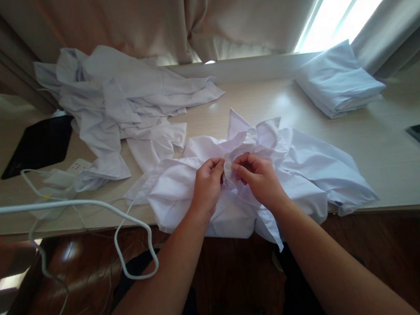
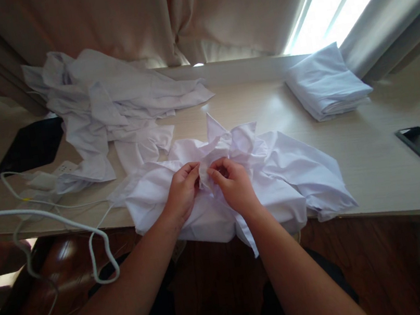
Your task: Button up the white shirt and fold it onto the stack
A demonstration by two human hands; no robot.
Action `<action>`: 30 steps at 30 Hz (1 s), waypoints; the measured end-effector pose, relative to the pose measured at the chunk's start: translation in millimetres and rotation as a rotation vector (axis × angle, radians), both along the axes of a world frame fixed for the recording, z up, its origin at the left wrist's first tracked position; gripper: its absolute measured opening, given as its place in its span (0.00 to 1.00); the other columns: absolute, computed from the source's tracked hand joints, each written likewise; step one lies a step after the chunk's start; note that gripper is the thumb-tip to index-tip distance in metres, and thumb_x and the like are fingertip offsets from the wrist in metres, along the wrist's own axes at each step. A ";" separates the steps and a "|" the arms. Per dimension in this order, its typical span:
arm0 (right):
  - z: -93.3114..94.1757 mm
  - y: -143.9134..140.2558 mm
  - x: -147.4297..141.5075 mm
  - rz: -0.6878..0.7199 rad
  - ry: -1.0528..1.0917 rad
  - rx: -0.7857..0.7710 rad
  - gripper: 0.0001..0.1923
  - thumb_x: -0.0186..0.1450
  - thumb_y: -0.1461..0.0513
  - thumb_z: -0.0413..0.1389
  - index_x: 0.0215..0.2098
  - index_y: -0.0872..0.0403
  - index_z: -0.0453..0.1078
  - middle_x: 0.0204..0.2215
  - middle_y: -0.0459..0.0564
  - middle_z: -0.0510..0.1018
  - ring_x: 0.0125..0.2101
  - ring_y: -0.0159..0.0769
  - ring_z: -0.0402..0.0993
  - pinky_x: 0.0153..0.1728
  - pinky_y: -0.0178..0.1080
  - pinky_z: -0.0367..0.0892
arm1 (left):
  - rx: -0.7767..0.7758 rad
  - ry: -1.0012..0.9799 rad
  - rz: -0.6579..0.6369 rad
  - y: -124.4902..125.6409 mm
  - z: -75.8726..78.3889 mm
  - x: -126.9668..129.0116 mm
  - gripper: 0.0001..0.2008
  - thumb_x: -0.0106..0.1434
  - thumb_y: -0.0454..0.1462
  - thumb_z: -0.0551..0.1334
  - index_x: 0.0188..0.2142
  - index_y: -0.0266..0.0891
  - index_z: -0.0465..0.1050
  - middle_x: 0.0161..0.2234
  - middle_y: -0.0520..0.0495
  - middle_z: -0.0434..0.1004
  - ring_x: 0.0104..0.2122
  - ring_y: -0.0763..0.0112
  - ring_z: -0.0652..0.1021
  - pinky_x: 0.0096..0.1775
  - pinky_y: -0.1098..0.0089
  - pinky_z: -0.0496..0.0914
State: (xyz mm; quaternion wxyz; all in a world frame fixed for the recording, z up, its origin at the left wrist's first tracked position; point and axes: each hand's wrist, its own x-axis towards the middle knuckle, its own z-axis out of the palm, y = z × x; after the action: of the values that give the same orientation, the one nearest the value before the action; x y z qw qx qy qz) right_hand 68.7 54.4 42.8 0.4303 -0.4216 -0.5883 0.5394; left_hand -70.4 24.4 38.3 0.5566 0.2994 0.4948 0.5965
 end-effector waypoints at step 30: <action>8.1 -3.8 -0.6 -0.095 -0.118 0.125 0.05 0.62 0.60 0.59 0.30 0.53 0.70 0.23 0.43 0.71 0.25 0.31 0.65 0.28 0.35 0.61 | 0.100 0.352 -0.080 -3.6 10.1 -7.5 0.13 0.67 0.46 0.60 0.33 0.38 0.68 0.25 0.54 0.63 0.25 0.76 0.64 0.28 0.73 0.58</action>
State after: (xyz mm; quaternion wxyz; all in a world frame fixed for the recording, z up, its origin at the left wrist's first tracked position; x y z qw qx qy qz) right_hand 68.0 50.6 50.9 0.4454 -0.4523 -0.6246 0.4550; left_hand -77.9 20.8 48.4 0.4692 0.4459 0.5419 0.5361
